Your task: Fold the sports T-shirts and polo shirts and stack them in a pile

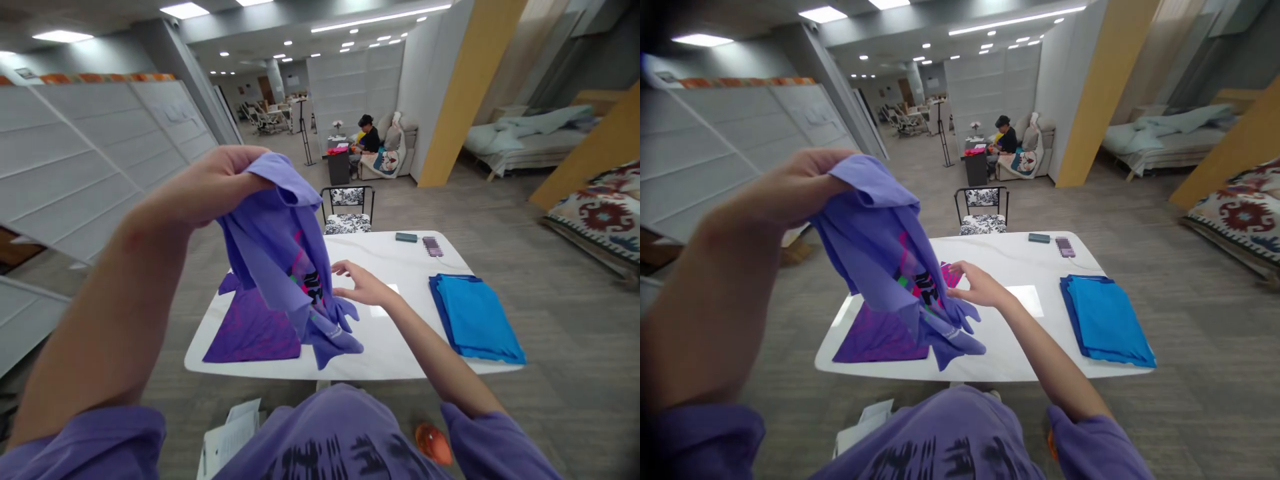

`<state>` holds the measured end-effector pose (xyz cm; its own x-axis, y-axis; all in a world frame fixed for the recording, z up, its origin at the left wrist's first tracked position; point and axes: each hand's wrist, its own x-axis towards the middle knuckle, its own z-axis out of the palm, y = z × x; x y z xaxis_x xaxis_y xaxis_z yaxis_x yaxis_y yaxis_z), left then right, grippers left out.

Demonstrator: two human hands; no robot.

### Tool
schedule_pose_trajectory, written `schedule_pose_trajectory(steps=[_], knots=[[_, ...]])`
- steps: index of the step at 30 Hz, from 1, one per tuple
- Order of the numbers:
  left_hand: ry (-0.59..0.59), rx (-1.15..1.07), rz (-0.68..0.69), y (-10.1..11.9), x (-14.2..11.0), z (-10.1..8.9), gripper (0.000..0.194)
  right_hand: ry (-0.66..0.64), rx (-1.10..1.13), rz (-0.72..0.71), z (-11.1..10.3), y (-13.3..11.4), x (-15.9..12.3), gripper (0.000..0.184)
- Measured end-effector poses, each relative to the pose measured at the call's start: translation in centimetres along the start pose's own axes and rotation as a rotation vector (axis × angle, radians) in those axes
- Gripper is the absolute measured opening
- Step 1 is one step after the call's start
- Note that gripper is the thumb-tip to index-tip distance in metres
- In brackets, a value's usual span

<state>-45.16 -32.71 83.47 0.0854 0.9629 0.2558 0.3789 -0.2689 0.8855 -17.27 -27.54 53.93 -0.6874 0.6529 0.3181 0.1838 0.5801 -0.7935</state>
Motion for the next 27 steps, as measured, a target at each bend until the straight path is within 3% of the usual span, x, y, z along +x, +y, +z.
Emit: schedule_pose_trajectory(steps=[3,7,8,11,12,14,16,18,21,24,26,27], knots=[[0.061,0.463,0.008,1.5,-0.6,-1.6,0.059,-0.13,-0.026,-0.034,0.5,-1.1,0.0,0.06],[0.375,0.705,0.028,2.5,-1.0,-3.7,0.092,-0.181,-0.227,-0.074,2.5,-2.5,-0.9,0.097],[0.428,0.739,0.051,2.4,-1.0,-4.5,0.095,-0.178,-0.336,-0.061,2.8,-2.6,-1.2,0.09],[0.506,0.81,0.162,1.5,-1.1,-7.7,0.099,-0.165,-0.592,0.102,2.2,-2.4,-2.1,0.029],[0.513,0.831,0.184,1.0,-1.1,-9.0,0.099,-0.152,-0.597,0.17,1.3,-2.4,-2.3,0.02],[0.543,0.861,0.187,-0.5,-0.6,-11.9,0.099,-0.107,-0.475,0.264,-1.0,-3.0,-2.7,0.019],[0.593,0.839,0.145,-3.0,0.7,-15.0,0.1,-0.06,-0.239,0.294,-3.5,-4.9,-2.7,0.03],[0.602,0.761,0.067,-6.5,2.6,-17.7,0.1,0.004,0.009,0.298,-5.1,-7.9,-2.2,0.058],[0.484,0.751,0.02,-13.2,5.2,-19.6,0.088,0.237,0.232,0.273,-4.7,-13.0,0.8,0.088],[0.445,0.71,0.184,-19.7,4.7,-17.4,0.08,0.475,0.258,0.218,-1.5,-16.9,6.4,0.081],[0.382,0.436,0.329,-23.3,1.9,-14.0,0.072,0.551,0.24,0.185,1.2,-18.4,10.8,0.069],[0.256,0.244,0.389,-24.8,-0.1,-12.0,0.069,0.569,0.232,0.172,2.6,-18.9,13.0,0.062]])
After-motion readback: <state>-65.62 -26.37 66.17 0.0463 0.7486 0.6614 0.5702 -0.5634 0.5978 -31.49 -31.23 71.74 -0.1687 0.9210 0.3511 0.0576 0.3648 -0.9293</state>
